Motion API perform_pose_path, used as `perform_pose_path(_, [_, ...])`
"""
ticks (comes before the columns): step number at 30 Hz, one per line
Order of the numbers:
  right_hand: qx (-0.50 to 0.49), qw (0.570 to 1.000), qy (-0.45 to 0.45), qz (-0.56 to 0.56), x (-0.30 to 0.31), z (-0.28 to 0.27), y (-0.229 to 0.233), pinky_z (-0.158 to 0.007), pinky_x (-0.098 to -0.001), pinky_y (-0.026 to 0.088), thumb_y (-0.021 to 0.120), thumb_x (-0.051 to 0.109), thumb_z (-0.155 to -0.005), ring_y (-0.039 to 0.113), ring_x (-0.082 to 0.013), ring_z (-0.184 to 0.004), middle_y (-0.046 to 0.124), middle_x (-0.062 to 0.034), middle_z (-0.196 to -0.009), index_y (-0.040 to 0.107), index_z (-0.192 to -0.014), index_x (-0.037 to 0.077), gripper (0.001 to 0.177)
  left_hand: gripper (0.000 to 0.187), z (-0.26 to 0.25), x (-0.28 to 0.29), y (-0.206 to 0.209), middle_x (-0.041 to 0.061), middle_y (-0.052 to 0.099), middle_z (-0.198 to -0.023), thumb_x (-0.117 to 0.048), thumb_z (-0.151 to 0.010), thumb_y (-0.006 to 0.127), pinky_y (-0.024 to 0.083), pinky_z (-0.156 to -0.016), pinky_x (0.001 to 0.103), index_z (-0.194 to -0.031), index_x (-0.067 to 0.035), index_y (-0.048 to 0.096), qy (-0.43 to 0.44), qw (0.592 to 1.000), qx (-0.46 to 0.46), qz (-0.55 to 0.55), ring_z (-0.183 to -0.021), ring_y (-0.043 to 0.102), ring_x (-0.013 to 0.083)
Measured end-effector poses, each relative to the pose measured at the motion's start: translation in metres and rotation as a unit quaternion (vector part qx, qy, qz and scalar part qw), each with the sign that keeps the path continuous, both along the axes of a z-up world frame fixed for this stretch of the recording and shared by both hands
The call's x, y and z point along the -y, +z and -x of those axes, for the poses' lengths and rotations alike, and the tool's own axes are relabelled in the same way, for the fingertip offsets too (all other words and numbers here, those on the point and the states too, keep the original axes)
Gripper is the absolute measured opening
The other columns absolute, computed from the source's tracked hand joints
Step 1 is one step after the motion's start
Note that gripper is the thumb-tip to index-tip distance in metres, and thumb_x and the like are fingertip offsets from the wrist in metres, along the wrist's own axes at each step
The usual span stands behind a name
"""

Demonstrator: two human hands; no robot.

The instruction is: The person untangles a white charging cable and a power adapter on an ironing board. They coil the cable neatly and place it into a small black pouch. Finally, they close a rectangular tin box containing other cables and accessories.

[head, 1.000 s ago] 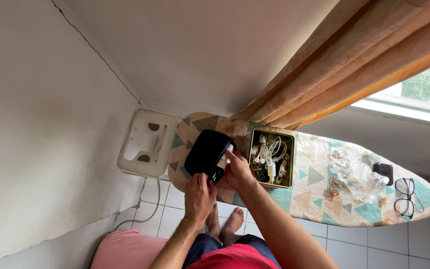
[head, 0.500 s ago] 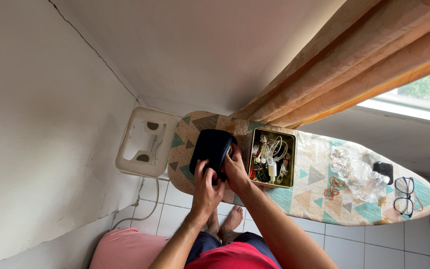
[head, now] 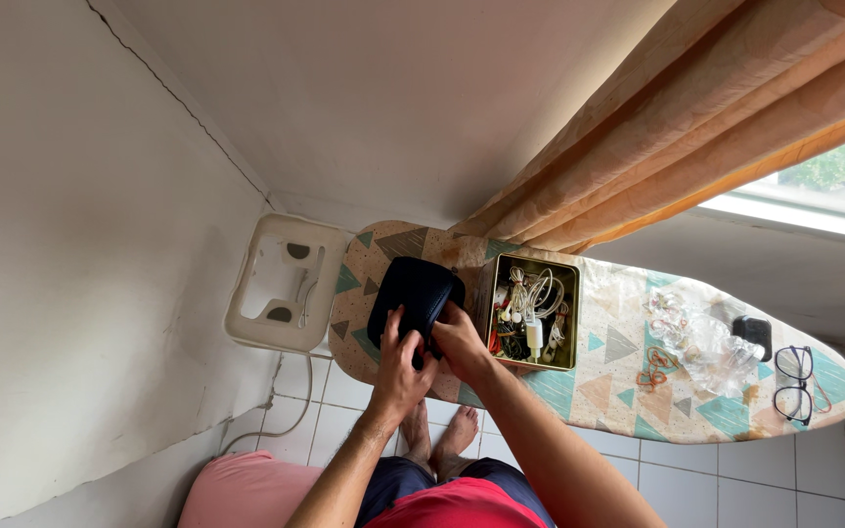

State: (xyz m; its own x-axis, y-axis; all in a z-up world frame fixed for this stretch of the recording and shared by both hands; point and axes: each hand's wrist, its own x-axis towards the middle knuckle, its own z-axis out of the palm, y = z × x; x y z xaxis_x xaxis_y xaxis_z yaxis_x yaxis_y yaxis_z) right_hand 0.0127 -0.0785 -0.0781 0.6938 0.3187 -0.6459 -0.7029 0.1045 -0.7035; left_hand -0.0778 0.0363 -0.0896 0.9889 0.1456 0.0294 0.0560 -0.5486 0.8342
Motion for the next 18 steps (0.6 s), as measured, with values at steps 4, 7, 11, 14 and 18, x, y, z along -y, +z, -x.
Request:
perform_pose_path(4, [-0.051, 0.991, -0.04, -0.12, 0.005, 0.001, 0.001, -0.074, -0.0373, 0.058, 0.054, 0.015, -0.105, 0.067, -0.0219, -0.09, 0.067, -0.0155, -0.111, 0.053, -0.138, 0.0, 0.036, 0.016, 0.004, 0.0, 0.004, 0.028, 0.021, -0.161, -0.013, -0.087, 0.066, 0.037, -0.114, 0.066, -0.098, -0.003, 0.059, 0.02, 0.999, -0.01, 0.036, -0.151, 0.016, 0.0555])
perform_pose_path(7, [-0.098, 0.973, -0.072, -0.199, 0.006, 0.003, 0.011, -0.085, -0.0416, 0.059, 0.042, 0.015, -0.104, 0.068, -0.025, -0.1, 0.067, -0.016, -0.116, 0.052, -0.136, 0.002, 0.036, 0.013, 0.008, 0.002, 0.009, 0.029, 0.019, -0.163, -0.014, -0.087, 0.063, 0.037, -0.114, 0.065, -0.095, -0.006, 0.058, 0.027, 0.997, 0.0, 0.066, -0.152, 0.015, 0.0551])
perform_pose_path(11, [-0.1, 0.963, -0.096, -0.231, 0.004, 0.0, 0.009, -0.095, -0.0427, 0.058, 0.035, 0.005, -0.103, 0.069, -0.0253, -0.106, 0.065, -0.0183, -0.122, 0.051, -0.14, 0.004, 0.041, 0.01, 0.013, 0.0, 0.014, 0.029, 0.02, -0.164, -0.014, -0.089, 0.064, 0.03, -0.117, 0.068, -0.091, -0.007, 0.057, -0.014, 0.997, 0.05, 0.054, -0.152, 0.014, 0.0565])
perform_pose_path(14, [-0.074, 0.959, -0.085, -0.26, 0.001, 0.001, -0.003, -0.092, -0.0419, 0.059, 0.037, 0.004, -0.106, 0.069, -0.0268, -0.104, 0.064, -0.019, -0.124, 0.049, -0.141, 0.0, 0.038, 0.011, 0.012, -0.005, 0.015, 0.028, 0.024, -0.164, -0.015, -0.089, 0.064, 0.029, -0.119, 0.069, -0.09, -0.008, 0.055, -0.014, 0.996, 0.047, 0.075, -0.152, 0.021, 0.0534])
perform_pose_path(18, [-0.064, 0.994, -0.04, -0.074, -0.004, 0.002, -0.008, -0.079, -0.0436, 0.058, 0.039, -0.007, -0.093, 0.069, -0.0302, -0.094, 0.068, -0.0194, -0.111, 0.051, -0.14, 0.001, 0.05, 0.013, 0.008, -0.007, 0.013, 0.025, 0.029, -0.161, -0.013, -0.085, 0.067, 0.018, -0.117, 0.072, -0.086, -0.007, 0.056, -0.019, 1.0, -0.016, 0.009, -0.151, 0.024, 0.0494])
